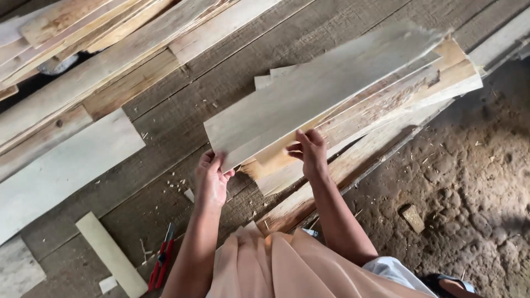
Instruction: Cutting and trimming thin wood veneer sheets using a utility knife and a wooden guide
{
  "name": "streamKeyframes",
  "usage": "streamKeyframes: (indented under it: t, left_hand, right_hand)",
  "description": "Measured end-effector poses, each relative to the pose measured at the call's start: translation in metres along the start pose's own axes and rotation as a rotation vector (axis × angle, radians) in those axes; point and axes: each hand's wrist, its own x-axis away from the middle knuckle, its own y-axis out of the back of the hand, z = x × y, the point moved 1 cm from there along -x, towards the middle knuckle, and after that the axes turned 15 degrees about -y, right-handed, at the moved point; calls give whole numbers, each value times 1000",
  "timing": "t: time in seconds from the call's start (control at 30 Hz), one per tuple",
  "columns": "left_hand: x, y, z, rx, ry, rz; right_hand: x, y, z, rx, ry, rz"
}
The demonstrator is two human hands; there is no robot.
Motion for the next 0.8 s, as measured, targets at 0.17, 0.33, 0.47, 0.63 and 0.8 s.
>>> streamKeyframes:
  t: [0.17,0.33,0.47,0.63,0.8]
  left_hand:
    - [-7,10,1,31,-42,11]
    - [-10,-1,18,53,-50,-1]
    - [-12,-21,31,40,-51,8]
    - [-15,-41,35,-2,-50,25]
    - [-28,-48,44,-10,-64,9]
  right_hand:
    - [2,-15,-14,269,165,-11]
    - [-35,23,-9,245,288,-283]
    - [-72,47,10,253,327,-409]
    - [-50,29,63,207,418,-332]
    - [-120,62,32,354,437,-575]
